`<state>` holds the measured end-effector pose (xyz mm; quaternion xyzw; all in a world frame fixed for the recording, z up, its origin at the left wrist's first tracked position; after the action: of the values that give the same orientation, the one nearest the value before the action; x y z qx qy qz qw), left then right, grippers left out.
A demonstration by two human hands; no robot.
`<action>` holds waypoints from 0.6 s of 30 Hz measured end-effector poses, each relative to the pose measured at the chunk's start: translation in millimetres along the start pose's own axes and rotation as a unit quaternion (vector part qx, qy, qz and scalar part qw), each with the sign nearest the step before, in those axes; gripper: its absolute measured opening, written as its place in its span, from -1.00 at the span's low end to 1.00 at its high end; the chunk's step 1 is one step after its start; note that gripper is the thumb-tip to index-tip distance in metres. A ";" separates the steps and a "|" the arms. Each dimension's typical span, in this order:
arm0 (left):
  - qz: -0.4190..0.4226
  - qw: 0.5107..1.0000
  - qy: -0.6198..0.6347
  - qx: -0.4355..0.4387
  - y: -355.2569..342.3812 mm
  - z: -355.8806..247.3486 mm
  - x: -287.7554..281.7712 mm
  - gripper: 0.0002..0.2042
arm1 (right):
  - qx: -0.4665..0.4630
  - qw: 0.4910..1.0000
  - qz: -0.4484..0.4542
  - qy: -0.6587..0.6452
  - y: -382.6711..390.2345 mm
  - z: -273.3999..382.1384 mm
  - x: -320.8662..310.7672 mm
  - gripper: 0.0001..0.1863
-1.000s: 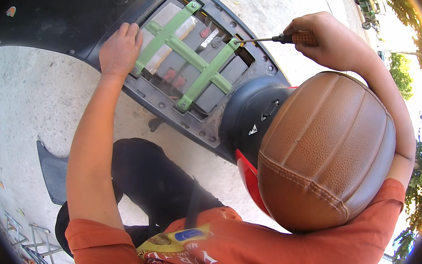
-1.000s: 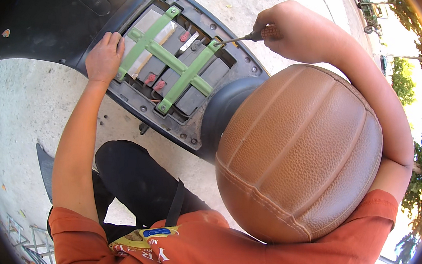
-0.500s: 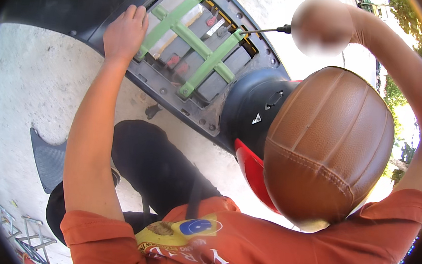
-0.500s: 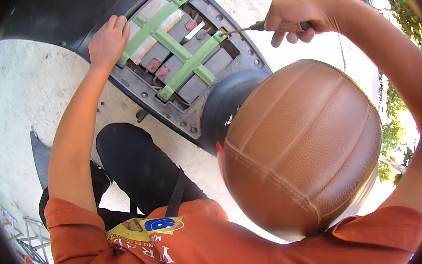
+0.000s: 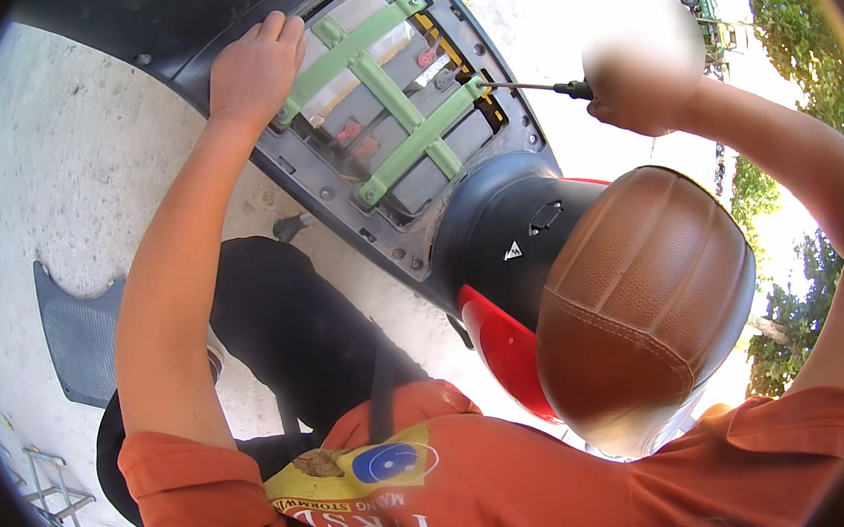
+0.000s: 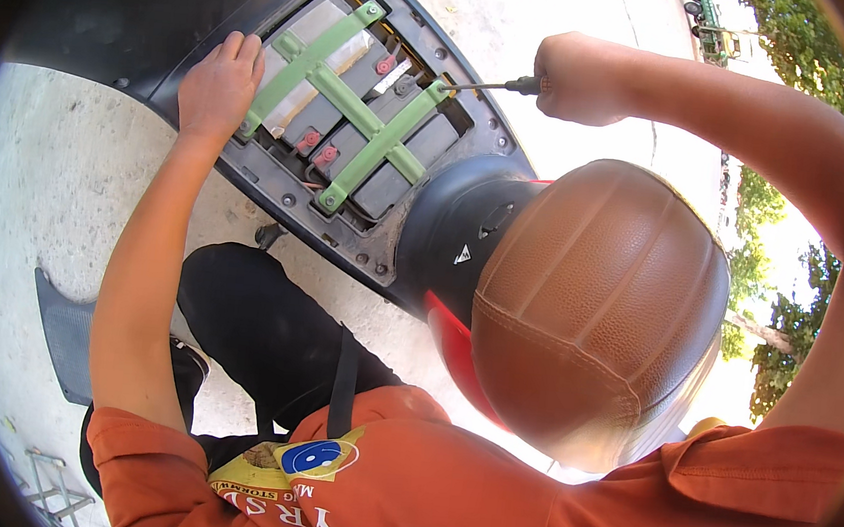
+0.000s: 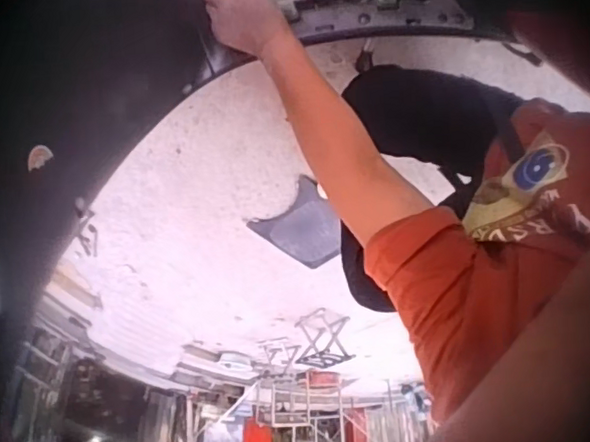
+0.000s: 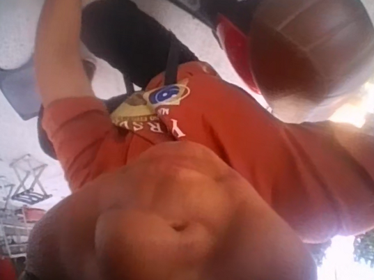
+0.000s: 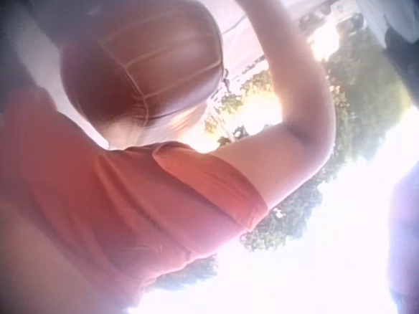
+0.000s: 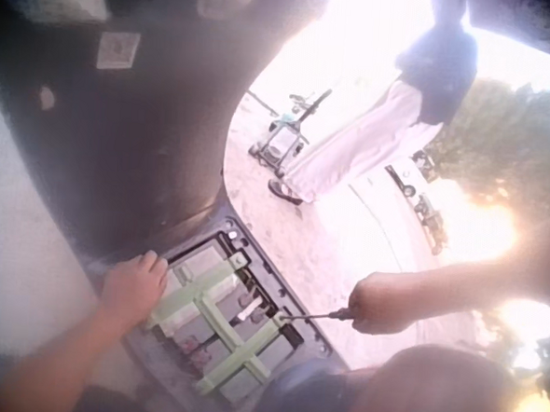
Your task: The person uses a screwdriver to remove screws from a scooter's floor mat and then from the battery compartment cover. The person removes the floor mat and the cover, exposing the scooter's battery.
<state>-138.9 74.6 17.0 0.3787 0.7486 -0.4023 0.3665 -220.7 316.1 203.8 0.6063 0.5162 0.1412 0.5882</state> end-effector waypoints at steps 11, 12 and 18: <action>-0.006 0.998 -0.001 -0.055 -1.1 -5.3 -2.6 -0.83 | 0.010 0.999 -0.047 0.022 16.8 13.3 -13.7 -0.74; -0.023 0.997 0.016 -0.069 -0.6 -19.0 -10.4 -0.81 | 0.013 0.998 -0.063 -0.025 1.4 -23.0 7.7 -0.72; 0.016 0.893 0.448 0.052 16.6 -236.5 -34.3 -0.67 | -0.003 0.967 -0.063 -0.249 -14.4 -30.7 0.5 -0.79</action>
<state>-167.1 279.8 137.3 0.5491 0.8054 -0.2222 -0.0211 -251.0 330.6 199.5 0.5871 0.3905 -0.0498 0.7074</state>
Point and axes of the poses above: each hand's wrist, its own y-axis away from the middle knuckle, its own x-axis out of the palm, z = x × y, the point moved 10 cm from there along -y, towards the middle knuckle, and after that the axes turned 15 degrees about -x, right-handed, at the moved point
